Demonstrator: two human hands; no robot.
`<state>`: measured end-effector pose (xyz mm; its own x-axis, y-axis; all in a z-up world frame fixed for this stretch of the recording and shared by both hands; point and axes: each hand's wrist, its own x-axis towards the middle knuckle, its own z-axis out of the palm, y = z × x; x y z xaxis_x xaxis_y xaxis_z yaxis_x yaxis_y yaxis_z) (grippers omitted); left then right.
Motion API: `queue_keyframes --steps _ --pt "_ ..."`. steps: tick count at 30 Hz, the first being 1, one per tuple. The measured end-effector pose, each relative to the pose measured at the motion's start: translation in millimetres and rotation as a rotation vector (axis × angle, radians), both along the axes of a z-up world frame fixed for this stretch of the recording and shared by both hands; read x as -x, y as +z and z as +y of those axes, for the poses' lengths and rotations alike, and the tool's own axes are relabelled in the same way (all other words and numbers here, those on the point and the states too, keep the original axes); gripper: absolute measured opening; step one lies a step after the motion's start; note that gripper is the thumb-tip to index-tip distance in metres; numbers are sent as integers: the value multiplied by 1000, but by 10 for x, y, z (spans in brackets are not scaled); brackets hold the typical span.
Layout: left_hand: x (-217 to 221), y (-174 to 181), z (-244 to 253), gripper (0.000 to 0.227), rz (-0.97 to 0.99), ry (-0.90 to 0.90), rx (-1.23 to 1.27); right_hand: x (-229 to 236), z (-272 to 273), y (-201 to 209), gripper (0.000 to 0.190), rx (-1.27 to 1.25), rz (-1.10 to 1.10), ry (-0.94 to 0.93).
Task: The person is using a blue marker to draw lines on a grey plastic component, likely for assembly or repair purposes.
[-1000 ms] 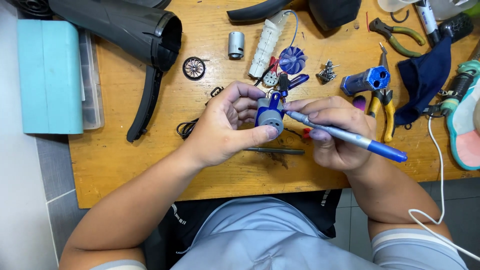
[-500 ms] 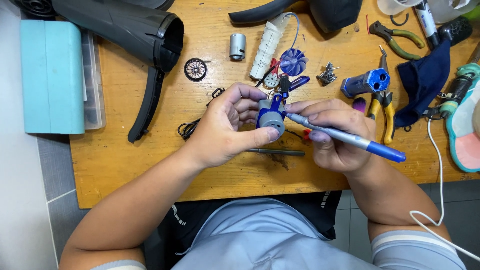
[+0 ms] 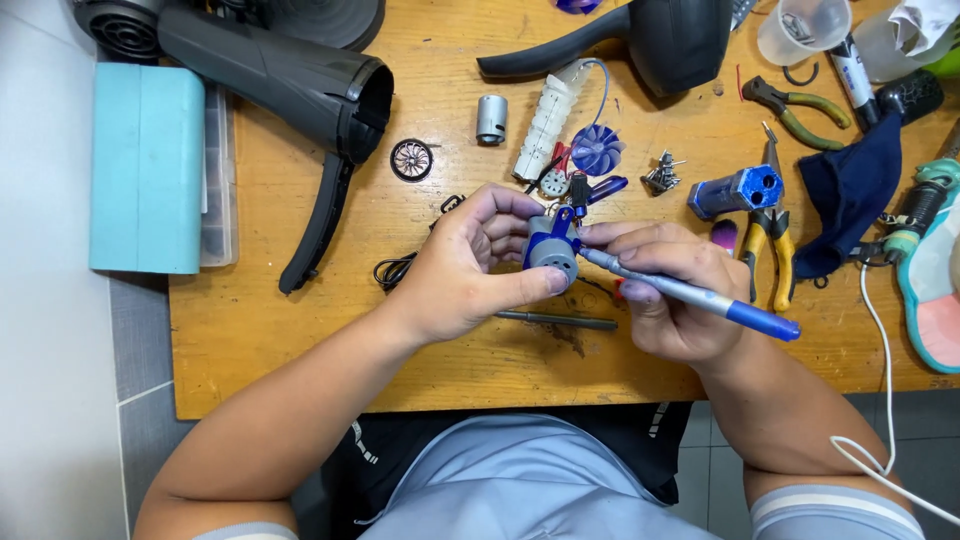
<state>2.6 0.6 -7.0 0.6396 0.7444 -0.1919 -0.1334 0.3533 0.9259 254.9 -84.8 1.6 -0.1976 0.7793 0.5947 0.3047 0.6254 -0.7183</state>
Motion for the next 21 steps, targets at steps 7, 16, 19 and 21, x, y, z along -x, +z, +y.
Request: queue_keyframes --steps 7,16,19,21 --pt "17 -213 10 74 -126 20 -76 98 40 5 29 -43 98 -72" --pt "14 -234 17 74 -128 17 -65 82 30 -25 26 -15 92 -77" --pt "11 -219 4 75 -130 18 -61 68 20 -32 26 -9 110 -88" --pt "9 -250 4 75 -130 22 -60 74 28 -65 26 -18 80 -84"
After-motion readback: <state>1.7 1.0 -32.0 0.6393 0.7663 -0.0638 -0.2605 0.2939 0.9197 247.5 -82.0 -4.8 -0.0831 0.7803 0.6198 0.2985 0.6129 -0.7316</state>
